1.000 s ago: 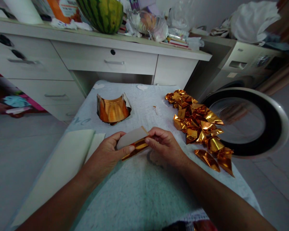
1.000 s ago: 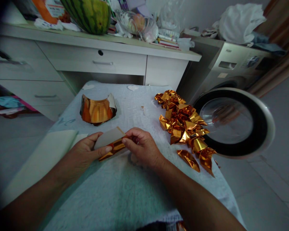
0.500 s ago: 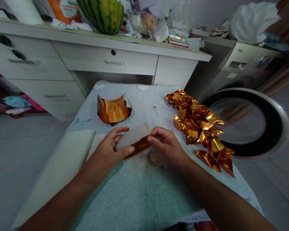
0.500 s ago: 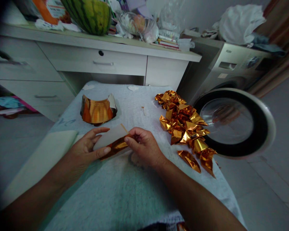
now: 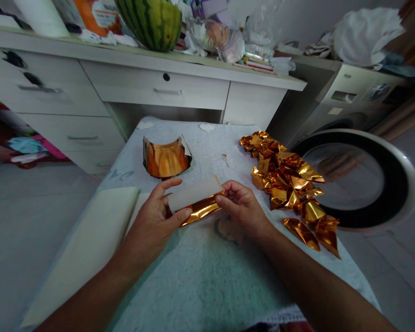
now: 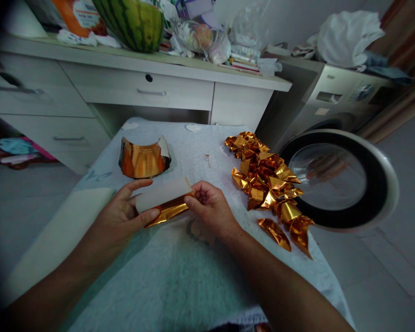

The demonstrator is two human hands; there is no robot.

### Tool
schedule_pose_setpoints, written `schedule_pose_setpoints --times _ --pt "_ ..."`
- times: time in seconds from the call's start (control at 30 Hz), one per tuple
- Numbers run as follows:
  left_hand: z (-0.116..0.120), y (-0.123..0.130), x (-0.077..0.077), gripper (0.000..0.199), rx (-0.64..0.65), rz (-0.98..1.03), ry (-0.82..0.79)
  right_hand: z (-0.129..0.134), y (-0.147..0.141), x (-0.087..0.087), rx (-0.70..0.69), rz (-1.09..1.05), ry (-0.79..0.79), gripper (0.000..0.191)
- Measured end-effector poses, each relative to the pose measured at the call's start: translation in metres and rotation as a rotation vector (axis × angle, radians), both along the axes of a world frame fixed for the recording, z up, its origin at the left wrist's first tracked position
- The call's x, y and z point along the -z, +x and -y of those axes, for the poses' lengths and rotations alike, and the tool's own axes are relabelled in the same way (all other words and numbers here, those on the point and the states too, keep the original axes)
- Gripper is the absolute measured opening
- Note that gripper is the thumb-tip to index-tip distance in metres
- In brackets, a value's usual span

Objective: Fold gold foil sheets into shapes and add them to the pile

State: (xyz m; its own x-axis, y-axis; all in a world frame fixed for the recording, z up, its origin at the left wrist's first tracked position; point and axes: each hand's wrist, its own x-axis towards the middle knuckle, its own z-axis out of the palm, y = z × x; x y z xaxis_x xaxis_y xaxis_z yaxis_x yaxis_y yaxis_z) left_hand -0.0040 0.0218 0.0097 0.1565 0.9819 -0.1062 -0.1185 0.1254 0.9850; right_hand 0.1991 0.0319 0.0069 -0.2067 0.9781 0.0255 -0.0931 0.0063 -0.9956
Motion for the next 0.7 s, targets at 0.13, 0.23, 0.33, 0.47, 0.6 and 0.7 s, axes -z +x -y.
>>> schedule_pose_setpoints --times 0.13,0.23,0.33,0.47,0.6,0.7 --pt "0.0018 -0.0009 0.0003 0.063 0.008 -0.065 0.027 -0.0013 -0.0002 0.0015 -0.011 -0.017 0.000 0.028" --pt "0.0021 -0.0002 -0.0007 0.063 -0.008 -0.100 0.038 -0.0009 0.0002 0.0022 -0.018 -0.014 -0.003 0.028" --pt "0.0016 0.0005 -0.0014 0.063 -0.013 -0.120 0.047 -0.0001 0.0009 0.0033 -0.016 -0.009 -0.005 0.027" --pt "0.0014 0.0002 -0.0006 0.062 -0.005 -0.120 0.046 -0.0002 0.0014 0.0052 -0.020 0.001 -0.002 0.026" --pt "0.0011 -0.0005 0.0010 0.061 -0.005 -0.132 0.051 -0.0013 0.0011 0.0057 -0.019 0.018 -0.002 0.027" --pt "0.0006 -0.0007 0.0020 0.060 -0.002 -0.151 0.050 -0.0018 0.0010 0.0058 -0.021 0.021 -0.008 0.029"
